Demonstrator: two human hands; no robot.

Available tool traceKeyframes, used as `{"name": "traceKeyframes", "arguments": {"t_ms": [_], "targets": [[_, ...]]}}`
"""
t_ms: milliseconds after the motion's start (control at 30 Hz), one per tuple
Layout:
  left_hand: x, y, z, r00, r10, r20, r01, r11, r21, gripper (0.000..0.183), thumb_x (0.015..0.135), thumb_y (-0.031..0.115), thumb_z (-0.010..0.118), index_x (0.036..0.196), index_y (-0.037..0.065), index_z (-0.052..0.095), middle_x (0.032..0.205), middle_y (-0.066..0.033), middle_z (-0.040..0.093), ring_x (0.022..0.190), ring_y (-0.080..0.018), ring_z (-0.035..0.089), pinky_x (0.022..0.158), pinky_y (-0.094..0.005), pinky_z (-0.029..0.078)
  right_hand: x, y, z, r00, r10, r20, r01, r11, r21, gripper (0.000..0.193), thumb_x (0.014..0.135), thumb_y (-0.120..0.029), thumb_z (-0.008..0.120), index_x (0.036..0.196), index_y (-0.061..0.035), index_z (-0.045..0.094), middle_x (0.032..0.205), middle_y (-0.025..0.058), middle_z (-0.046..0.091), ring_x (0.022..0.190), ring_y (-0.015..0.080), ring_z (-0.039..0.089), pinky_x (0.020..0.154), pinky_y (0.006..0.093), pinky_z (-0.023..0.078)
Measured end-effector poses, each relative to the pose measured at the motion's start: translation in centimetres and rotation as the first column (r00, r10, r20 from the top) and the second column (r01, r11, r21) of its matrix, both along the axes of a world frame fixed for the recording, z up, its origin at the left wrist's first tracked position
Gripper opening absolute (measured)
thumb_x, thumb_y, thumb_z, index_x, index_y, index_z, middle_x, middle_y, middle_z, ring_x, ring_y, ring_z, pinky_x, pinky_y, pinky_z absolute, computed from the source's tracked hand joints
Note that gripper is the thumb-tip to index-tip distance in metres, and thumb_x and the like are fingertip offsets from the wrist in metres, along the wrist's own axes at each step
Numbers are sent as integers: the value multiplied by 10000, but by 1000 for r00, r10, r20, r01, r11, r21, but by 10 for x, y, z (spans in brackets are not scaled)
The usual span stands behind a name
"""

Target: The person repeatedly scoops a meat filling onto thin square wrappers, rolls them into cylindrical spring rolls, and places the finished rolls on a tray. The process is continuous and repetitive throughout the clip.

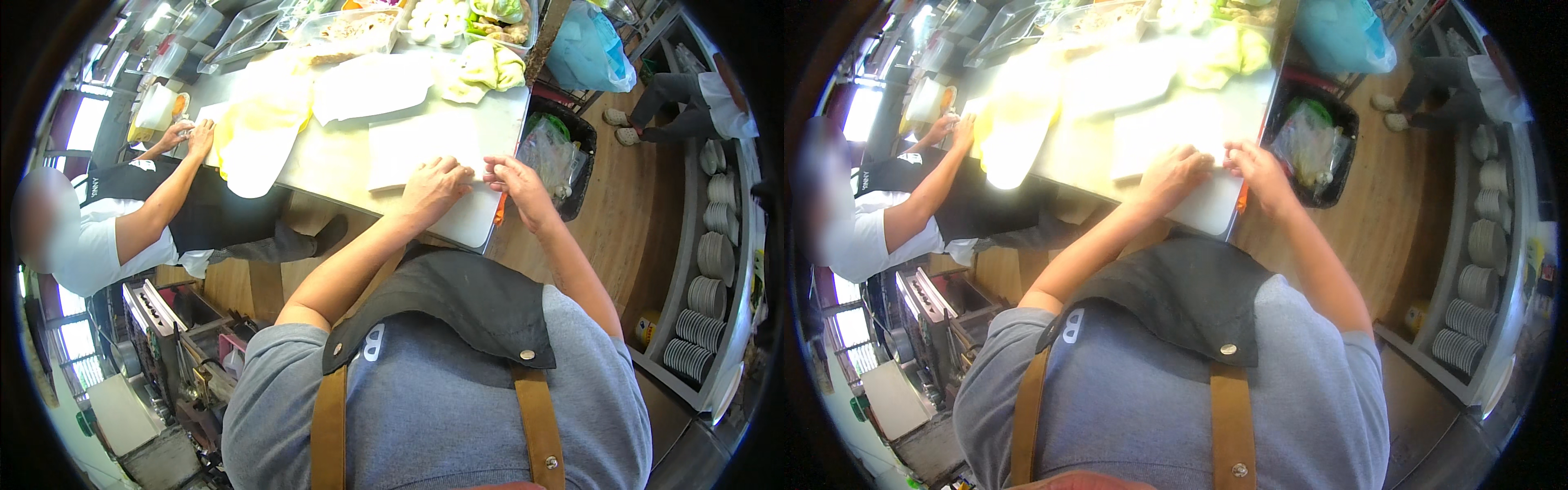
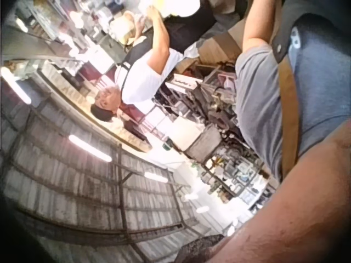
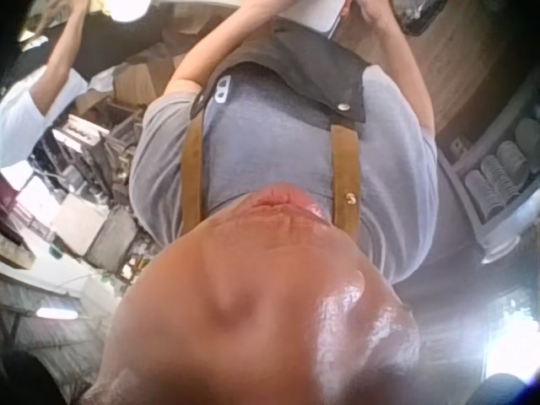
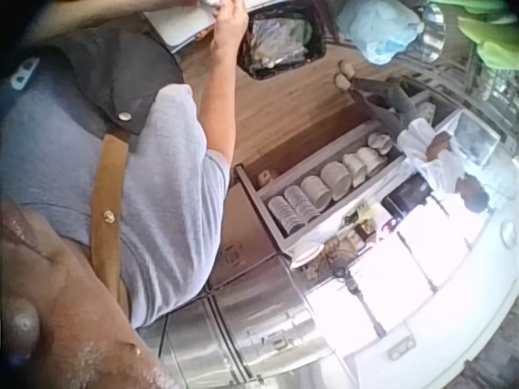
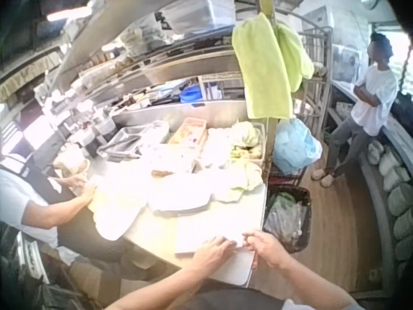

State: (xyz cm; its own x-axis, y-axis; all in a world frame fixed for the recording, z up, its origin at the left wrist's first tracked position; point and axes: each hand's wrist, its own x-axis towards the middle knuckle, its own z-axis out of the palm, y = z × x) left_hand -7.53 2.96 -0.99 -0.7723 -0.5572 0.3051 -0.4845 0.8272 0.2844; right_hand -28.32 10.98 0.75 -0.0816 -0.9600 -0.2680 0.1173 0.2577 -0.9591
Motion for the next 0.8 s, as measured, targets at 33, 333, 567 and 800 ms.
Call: {"name": "traceKeyframes", "arguments": {"t_ms": [33, 333, 567, 800], "targets": [[-5, 0, -3, 1000, -11, 8, 11, 999, -34, 292, 892, 282, 731, 1163, 182, 688, 1060, -21, 641, 1018, -219, 629, 861, -366, 510, 2, -1, -1, 1000, -9, -1, 9, 1000, 3, 346, 1064, -196, 515, 1335, -9, 620, 1199, 78, 645, 1081, 160, 630, 985, 317, 494], [-6, 0, 7, 999, 34, -43, -27, 989, 146, 213, 861, 229, 759, 1037, 122, 706, 1020, -59, 642, 1013, -257, 630, 872, -388, 519, 10, -13, -3, 900, -154, -407, 40, 961, -275, 315, 1024, -104, 516, 1305, -33, 641, 1133, 102, 673, 1010, 179, 641, 932, 324, 508], [11, -2, 1, 993, 5, -116, 21, 975, 221, 263, 868, 235, 770, 1061, 75, 691, 1062, -88, 654, 1042, -282, 633, 896, -393, 521, 44, -26, 8, 692, -97, -716, -276, 880, -386, 245, 921, -105, 574, 1127, -1, 657, 1094, 195, 660, 1083, 377, 603, 960, 472, 475], [60, -11, 11, 997, 78, 26, -82, 978, 194, 243, 917, 279, 738, 1067, 90, 705, 1023, -80, 657, 989, -277, 645, 870, -412, 532, 71, -19, 0, 200, -24, -980, -515, 848, -126, 240, 879, -178, 611, 1094, -80, 649, 1107, 112, 633, 1104, 291, 578, 889, 466, 445]]}}
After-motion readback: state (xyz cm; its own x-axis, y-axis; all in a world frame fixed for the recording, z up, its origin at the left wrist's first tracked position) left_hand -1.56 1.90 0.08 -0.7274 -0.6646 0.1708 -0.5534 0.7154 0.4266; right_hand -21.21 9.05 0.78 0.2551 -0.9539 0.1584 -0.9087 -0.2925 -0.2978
